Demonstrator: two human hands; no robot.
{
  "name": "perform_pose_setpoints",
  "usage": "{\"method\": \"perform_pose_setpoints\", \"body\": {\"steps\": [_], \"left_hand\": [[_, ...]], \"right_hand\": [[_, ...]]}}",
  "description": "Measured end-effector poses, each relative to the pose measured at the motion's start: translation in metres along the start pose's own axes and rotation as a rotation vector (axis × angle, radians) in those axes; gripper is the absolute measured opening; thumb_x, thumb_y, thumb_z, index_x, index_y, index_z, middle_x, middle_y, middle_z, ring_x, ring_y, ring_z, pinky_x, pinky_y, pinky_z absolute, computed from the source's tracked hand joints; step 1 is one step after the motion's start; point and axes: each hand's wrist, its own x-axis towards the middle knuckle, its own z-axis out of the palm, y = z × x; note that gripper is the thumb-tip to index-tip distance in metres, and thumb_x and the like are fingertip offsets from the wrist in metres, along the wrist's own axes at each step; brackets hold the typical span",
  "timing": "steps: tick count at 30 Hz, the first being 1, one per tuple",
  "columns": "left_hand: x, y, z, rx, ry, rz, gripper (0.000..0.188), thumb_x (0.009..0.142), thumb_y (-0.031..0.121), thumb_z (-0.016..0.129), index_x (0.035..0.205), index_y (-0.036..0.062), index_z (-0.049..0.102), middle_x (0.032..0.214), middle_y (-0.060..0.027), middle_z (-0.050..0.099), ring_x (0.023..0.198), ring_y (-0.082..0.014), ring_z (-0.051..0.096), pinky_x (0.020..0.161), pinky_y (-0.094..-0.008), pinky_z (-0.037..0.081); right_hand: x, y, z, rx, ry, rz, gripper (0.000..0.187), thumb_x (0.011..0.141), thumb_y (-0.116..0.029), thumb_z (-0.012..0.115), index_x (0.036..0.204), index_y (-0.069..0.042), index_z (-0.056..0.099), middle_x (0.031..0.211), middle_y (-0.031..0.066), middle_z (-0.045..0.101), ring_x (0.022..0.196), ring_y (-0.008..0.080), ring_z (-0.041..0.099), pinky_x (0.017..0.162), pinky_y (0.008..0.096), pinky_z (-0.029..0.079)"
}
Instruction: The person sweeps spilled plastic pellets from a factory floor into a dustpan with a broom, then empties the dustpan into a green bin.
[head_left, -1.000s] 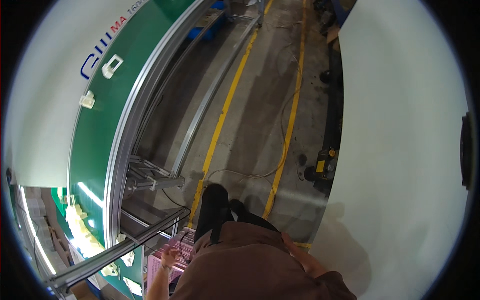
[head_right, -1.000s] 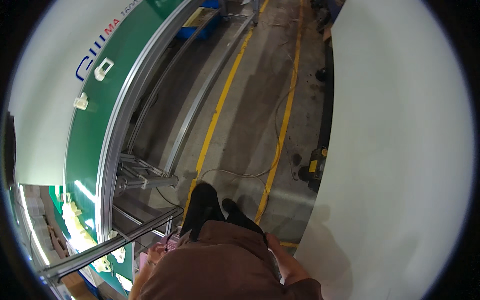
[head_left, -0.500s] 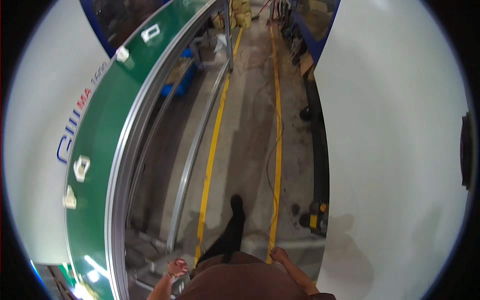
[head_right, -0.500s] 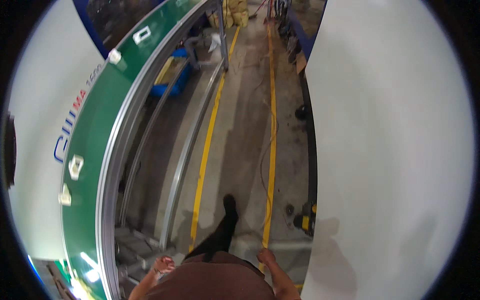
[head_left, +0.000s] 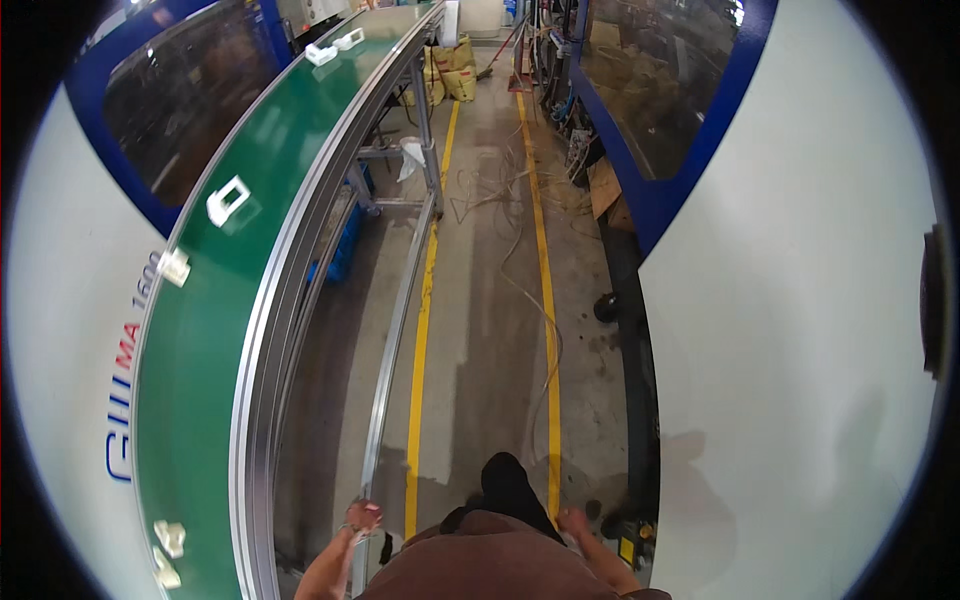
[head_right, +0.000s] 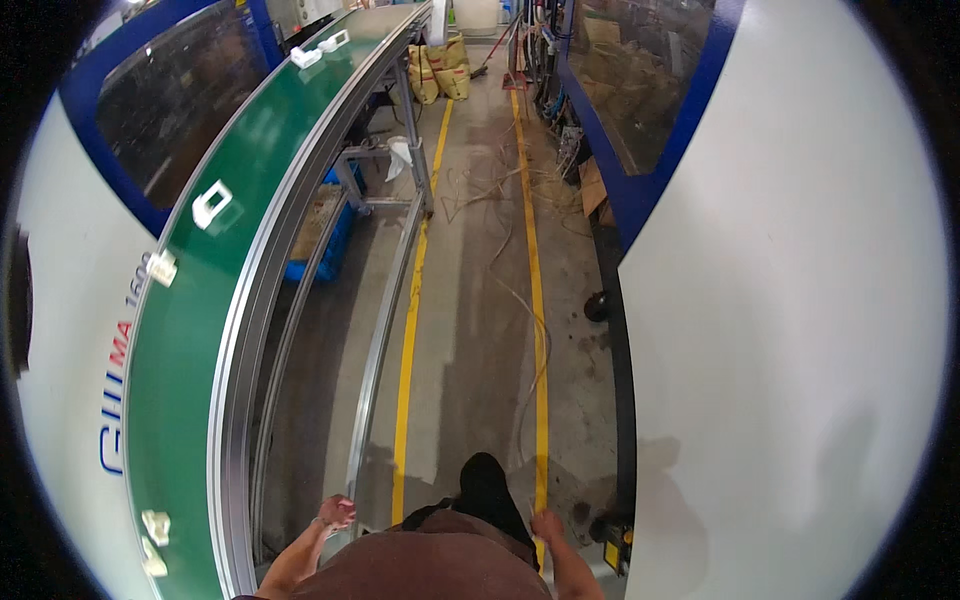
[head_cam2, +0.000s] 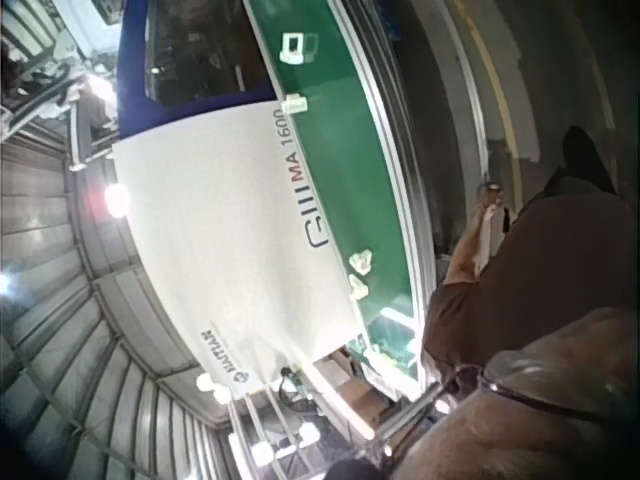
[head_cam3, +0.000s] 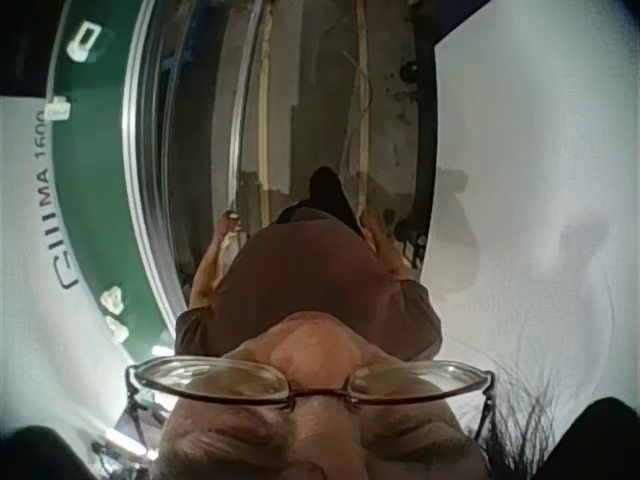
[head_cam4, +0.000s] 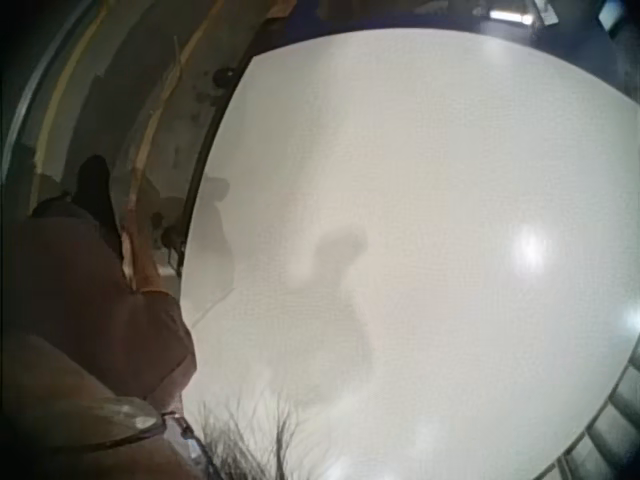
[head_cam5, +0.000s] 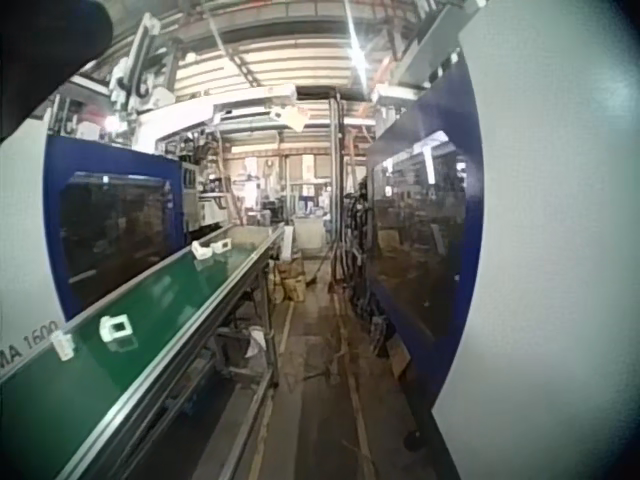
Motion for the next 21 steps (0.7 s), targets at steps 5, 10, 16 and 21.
{"method": "perform_pose_setpoints", "body": {"steps": [5,10,16,21], "left_hand": [[0.109,0.178,0.024,-0.028,-0.015,0.222,0.025,0.075,0.02,0.06,0.09,-0.0004,0.058,0.073,-0.0095,0.063,0.065,-0.0167,0.062,0.057,-0.0278,0.049],[0.152,0.325,0.012,0.072,-0.096,0.181,0.029,0.075,0.021,0.061,0.094,-0.0009,0.058,0.078,-0.0115,0.064,0.069,-0.0171,0.064,0.06,-0.0292,0.049],[0.248,0.394,-0.035,-0.222,0.024,0.156,0.023,0.076,0.018,0.058,0.092,0.0017,0.057,0.068,-0.0097,0.06,0.061,-0.0217,0.061,0.056,-0.0326,0.049],[0.387,0.379,-0.073,-0.543,-0.177,-0.277,0.014,0.077,0.015,0.056,0.087,0.0054,0.056,0.065,-0.0096,0.058,0.058,-0.0211,0.059,0.05,-0.0323,0.047]], "right_hand": [[0.026,-0.021,-0.032,-0.167,-0.28,0.008,0.035,0.072,-0.025,0.051,0.099,-0.004,0.058,0.098,0.0191,0.059,0.092,0.035,0.056,0.075,0.042,0.044],[0.145,-0.154,-0.14,-0.117,-0.228,-0.006,0.032,0.07,-0.024,0.054,0.097,-0.006,0.058,0.095,0.0182,0.06,0.089,0.0324,0.058,0.073,0.0401,0.045],[0.301,-0.375,-0.327,0.063,0.295,-0.227,0.027,0.073,-0.024,0.052,0.089,-0.004,0.058,0.091,0.0211,0.058,0.088,0.0378,0.055,0.073,0.0425,0.045],[0.403,-0.523,-0.426,0.194,0.371,-0.413,0.022,0.072,-0.019,0.053,0.085,-0.002,0.054,0.083,0.02,0.058,0.079,0.0368,0.055,0.068,0.0417,0.044]]}}
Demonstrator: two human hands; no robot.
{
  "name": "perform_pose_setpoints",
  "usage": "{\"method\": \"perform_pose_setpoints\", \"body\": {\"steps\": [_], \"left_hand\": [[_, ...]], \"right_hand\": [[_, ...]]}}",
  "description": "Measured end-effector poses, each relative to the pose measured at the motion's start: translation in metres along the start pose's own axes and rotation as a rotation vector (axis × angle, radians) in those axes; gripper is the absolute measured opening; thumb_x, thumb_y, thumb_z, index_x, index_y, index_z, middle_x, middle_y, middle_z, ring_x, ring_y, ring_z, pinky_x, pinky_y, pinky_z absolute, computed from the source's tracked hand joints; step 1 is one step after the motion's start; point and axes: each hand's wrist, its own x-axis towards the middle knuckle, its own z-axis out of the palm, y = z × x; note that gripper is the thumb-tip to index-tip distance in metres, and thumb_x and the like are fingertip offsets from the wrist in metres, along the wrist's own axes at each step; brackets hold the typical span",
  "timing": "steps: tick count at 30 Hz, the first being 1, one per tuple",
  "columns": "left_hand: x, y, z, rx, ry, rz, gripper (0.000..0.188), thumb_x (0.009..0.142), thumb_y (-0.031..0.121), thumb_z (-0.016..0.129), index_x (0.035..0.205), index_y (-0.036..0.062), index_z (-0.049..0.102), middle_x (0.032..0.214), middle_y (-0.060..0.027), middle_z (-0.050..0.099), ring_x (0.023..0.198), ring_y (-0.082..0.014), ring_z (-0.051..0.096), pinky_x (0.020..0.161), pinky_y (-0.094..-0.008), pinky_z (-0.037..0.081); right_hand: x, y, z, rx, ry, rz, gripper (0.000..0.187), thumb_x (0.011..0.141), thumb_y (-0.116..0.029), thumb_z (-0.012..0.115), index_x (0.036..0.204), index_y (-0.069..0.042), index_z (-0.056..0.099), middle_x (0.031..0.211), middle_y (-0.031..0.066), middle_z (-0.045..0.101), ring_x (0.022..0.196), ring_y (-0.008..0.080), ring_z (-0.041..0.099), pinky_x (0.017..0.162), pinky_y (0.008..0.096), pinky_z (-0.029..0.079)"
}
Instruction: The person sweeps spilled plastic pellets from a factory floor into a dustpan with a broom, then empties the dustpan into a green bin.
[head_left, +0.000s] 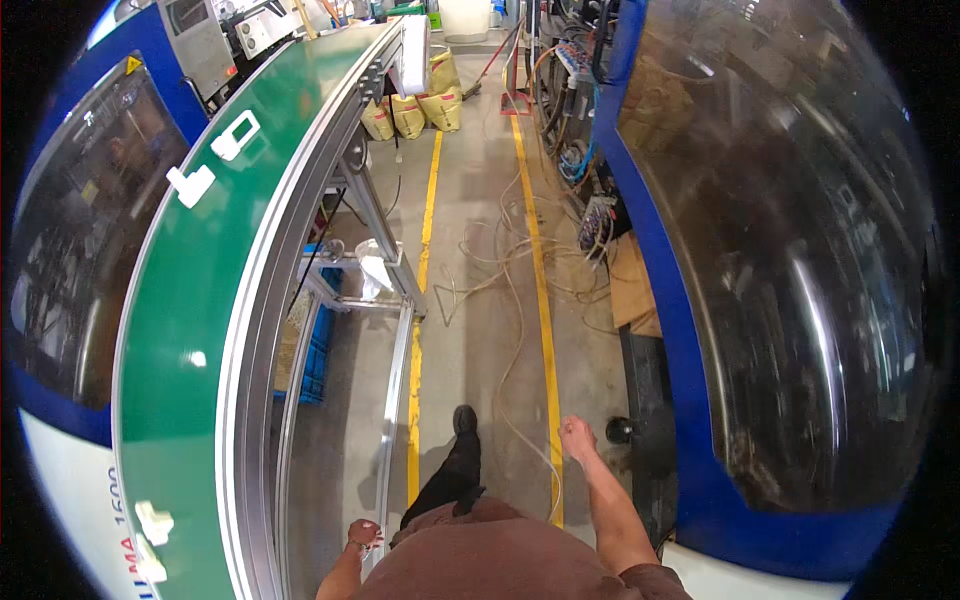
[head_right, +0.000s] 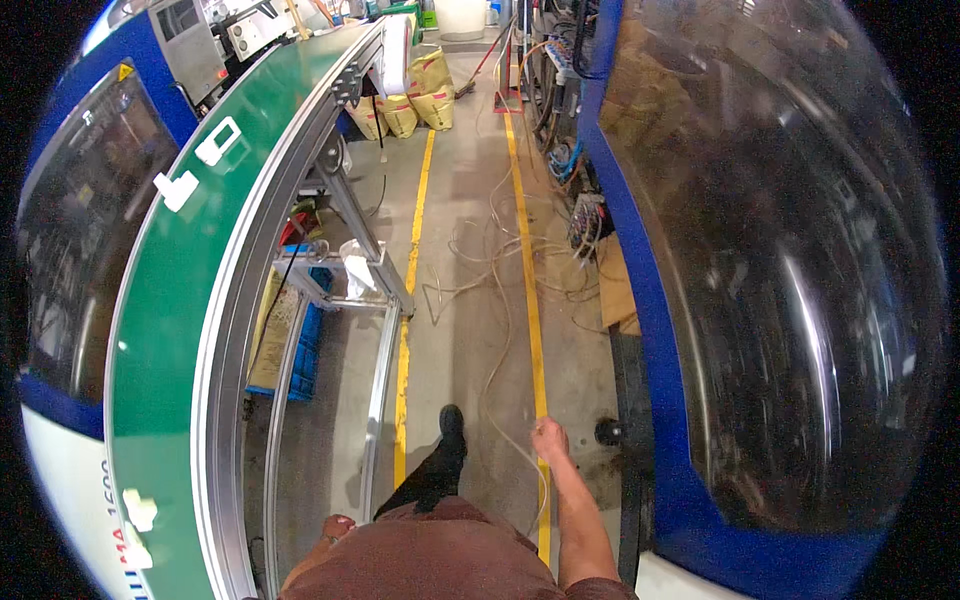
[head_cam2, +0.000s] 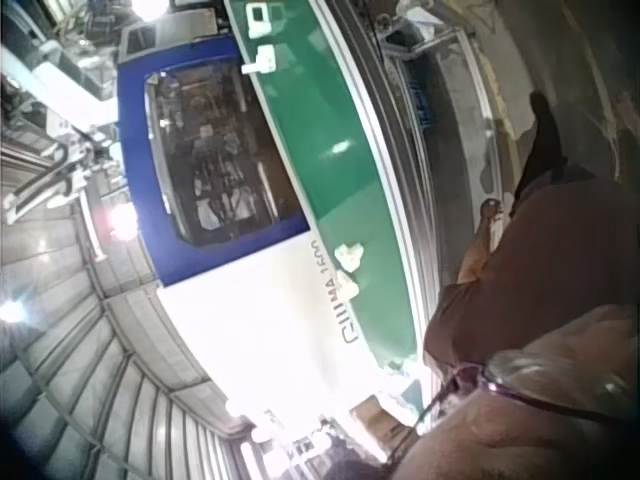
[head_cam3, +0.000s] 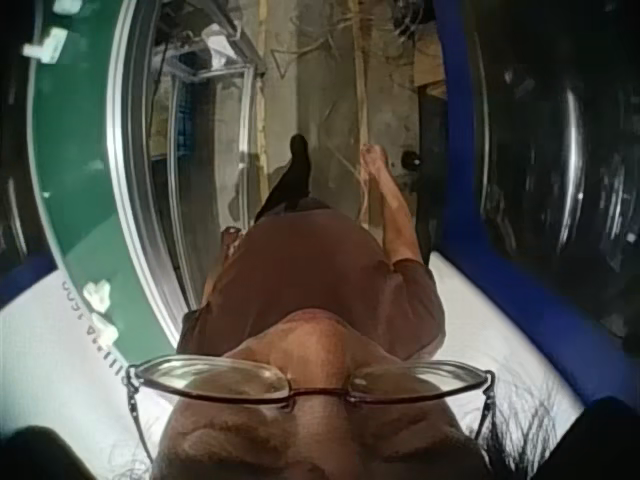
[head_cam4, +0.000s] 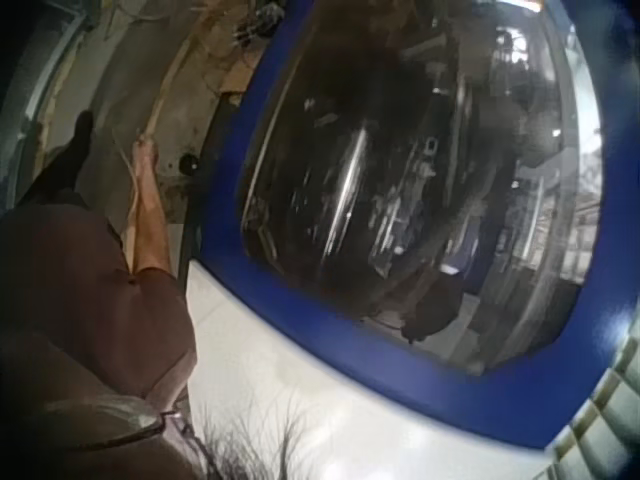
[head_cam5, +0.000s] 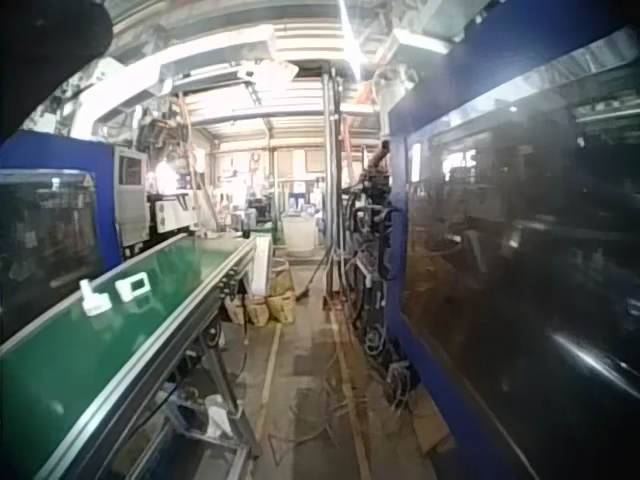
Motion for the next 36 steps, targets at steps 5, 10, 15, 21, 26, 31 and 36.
{"method": "perform_pose_setpoints", "body": {"steps": [5,10,15,21,26,31,36], "left_hand": [[0.043,0.147,0.029,1.077,0.221,0.197,0.026,0.074,0.028,0.054,0.076,0.0038,0.063,0.076,-0.0181,0.061,0.074,-0.03,0.061,0.065,-0.0407,0.049],[0.079,0.382,0.164,0.858,0.337,0.445,0.026,0.07,0.026,0.05,0.074,0.0022,0.061,0.077,-0.0185,0.06,0.076,-0.036,0.057,0.069,-0.0416,0.046],[0.131,0.589,0.3,0.763,0.151,0.741,0.033,0.071,0.031,0.057,0.086,0.0019,0.06,0.077,-0.0159,0.062,0.074,-0.0247,0.06,0.068,-0.0341,0.047],[0.12,0.746,0.415,0.624,0.125,0.765,0.029,0.074,0.024,0.057,0.092,0.0014,0.058,0.083,-0.0127,0.063,0.078,-0.0228,0.061,0.072,-0.0326,0.047],[0.102,0.875,0.499,0.594,0.318,0.913,0.023,0.072,0.015,0.058,0.088,-0.0014,0.059,0.08,-0.0117,0.063,0.075,-0.0198,0.06,0.07,-0.0302,0.047],[0.15,0.998,0.575,0.616,0.339,1.077,0.019,0.071,0.016,0.055,0.084,0.0034,0.059,0.08,-0.0155,0.06,0.079,-0.0302,0.058,0.073,-0.0357,0.046],[0.266,1.103,0.632,0.882,0.416,0.981,0.023,0.067,0.018,0.055,0.085,0.0051,0.061,0.09,-0.0182,0.058,0.088,-0.0343,0.055,0.08,-0.0417,0.044]], "right_hand": [[0.079,-0.012,0.02,-0.061,-0.178,0.056,0.015,0.07,-0.017,0.053,0.071,-0.002,0.056,0.076,0.0206,0.057,0.073,0.0356,0.056,0.063,0.04,0.044],[0.109,0.015,0.033,-0.259,-0.339,0.32,0.024,0.072,-0.02,0.053,0.087,-0.004,0.061,0.083,0.0204,0.061,0.082,0.0359,0.059,0.069,0.0414,0.046],[0.189,0.018,0.013,-0.242,-0.52,0.39,0.028,0.075,-0.022,0.05,0.093,-0.002,0.058,0.093,0.0205,0.059,0.089,0.0366,0.056,0.076,0.0424,0.045],[0.424,-0.068,-0.055,-0.381,-0.497,0.379,0.029,0.077,-0.025,0.048,0.094,-0.004,0.06,0.101,0.0222,0.056,0.094,0.0384,0.052,0.081,0.0426,0.043],[0.603,-0.207,-0.118,0.169,0.072,0.085,0.021,0.074,-0.013,0.052,0.09,-0.001,0.057,0.08,0.0177,0.06,0.075,0.0275,0.059,0.069,0.0346,0.046],[0.684,-0.291,-0.096,0.339,-0.038,-0.144,0.018,0.072,-0.008,0.055,0.089,-0.001,0.058,0.08,0.012,0.062,0.074,0.02,0.059,0.068,0.0307,0.046],[0.761,-0.289,-0.068,0.118,-0.452,-0.075,0.028,0.072,-0.019,0.06,0.097,-0.007,0.059,0.086,0.0124,0.062,0.078,0.0237,0.06,0.069,0.033,0.047]]}}
